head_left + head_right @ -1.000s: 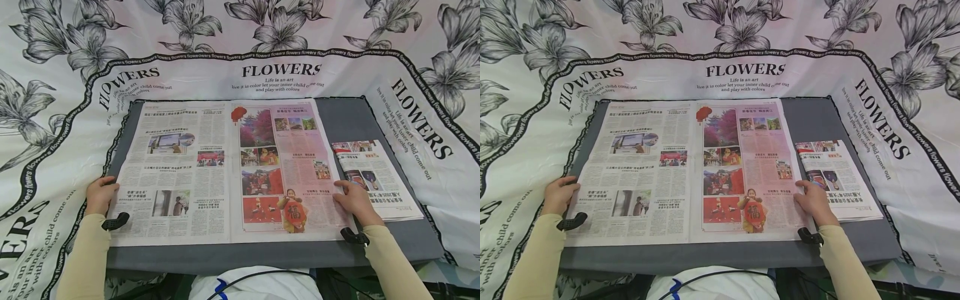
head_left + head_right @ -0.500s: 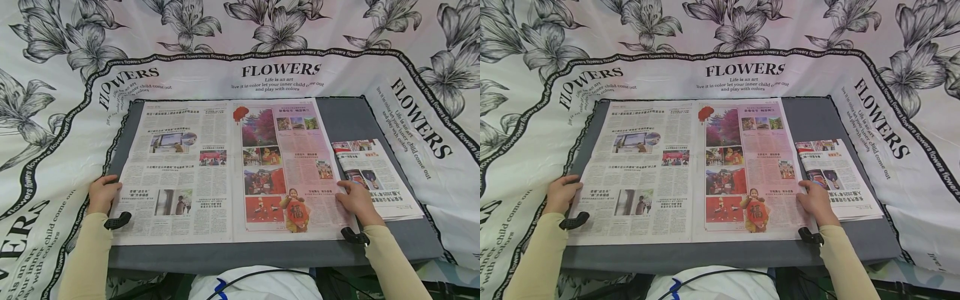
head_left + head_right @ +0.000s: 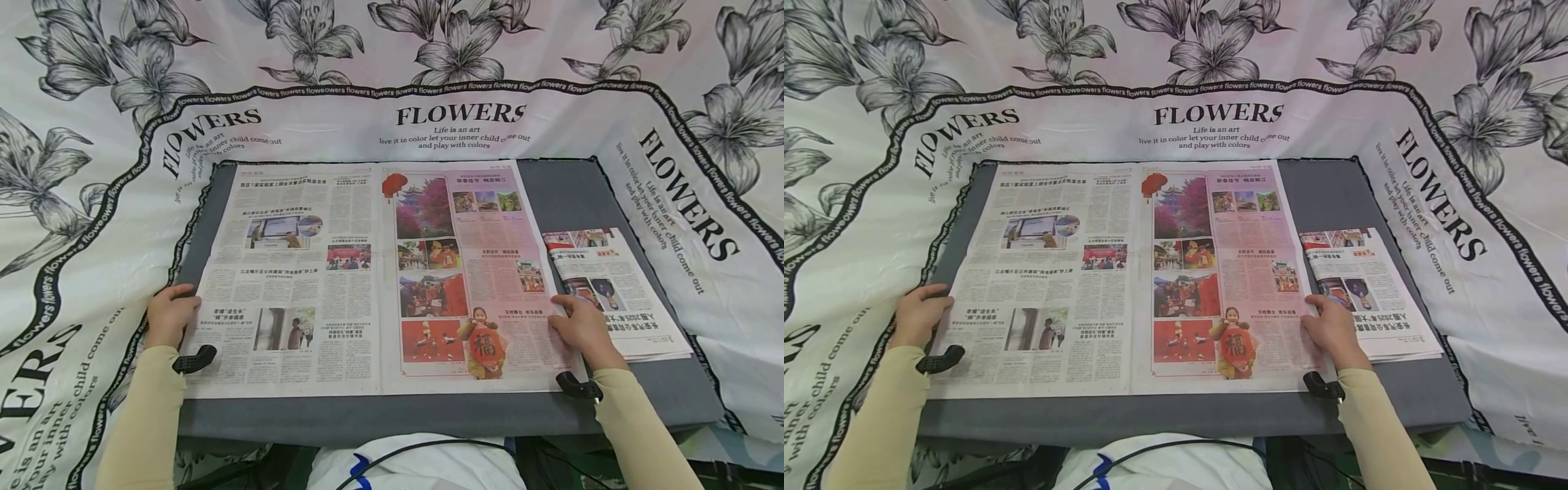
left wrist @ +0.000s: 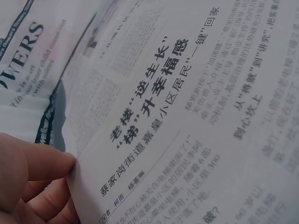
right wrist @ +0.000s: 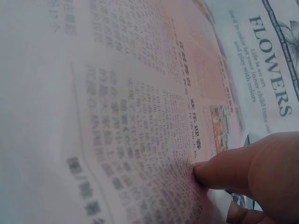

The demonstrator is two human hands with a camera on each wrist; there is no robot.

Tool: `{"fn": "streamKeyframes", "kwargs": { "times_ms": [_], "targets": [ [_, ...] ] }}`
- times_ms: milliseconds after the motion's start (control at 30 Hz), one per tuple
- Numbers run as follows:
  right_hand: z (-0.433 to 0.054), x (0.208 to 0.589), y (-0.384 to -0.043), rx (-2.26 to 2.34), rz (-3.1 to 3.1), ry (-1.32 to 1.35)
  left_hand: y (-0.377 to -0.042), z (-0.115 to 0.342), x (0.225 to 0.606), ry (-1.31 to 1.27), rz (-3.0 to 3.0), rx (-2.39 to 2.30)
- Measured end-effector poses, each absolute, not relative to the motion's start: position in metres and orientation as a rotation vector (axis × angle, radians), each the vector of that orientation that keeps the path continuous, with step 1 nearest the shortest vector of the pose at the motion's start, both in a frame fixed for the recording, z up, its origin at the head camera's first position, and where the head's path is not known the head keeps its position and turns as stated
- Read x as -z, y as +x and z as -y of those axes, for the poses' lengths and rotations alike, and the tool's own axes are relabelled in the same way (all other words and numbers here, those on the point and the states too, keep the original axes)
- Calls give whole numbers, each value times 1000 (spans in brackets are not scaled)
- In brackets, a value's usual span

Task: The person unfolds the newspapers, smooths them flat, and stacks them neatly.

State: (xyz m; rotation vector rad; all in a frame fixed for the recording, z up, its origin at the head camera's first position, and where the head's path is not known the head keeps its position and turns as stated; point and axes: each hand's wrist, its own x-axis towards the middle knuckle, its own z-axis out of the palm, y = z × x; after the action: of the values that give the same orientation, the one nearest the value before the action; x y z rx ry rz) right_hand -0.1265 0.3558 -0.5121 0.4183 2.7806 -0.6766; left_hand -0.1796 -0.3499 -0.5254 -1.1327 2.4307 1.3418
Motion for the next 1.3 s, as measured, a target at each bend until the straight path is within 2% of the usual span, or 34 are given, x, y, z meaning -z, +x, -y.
{"fn": "streamKeyframes", "kwargs": {
  "times_ms": [833,1067,1300],
  "targets": [
    [-357,504,-130,659,-2859,344,-178,342,518,-1099,-2556,-1259],
    [-359,480,-136,622,-2974,322,-181,319,497,-792,-2855,-1164],
    [-326,455,-162,748,-2973,173,-200,262,476,-231,-2986,-1033]
  ]
}}
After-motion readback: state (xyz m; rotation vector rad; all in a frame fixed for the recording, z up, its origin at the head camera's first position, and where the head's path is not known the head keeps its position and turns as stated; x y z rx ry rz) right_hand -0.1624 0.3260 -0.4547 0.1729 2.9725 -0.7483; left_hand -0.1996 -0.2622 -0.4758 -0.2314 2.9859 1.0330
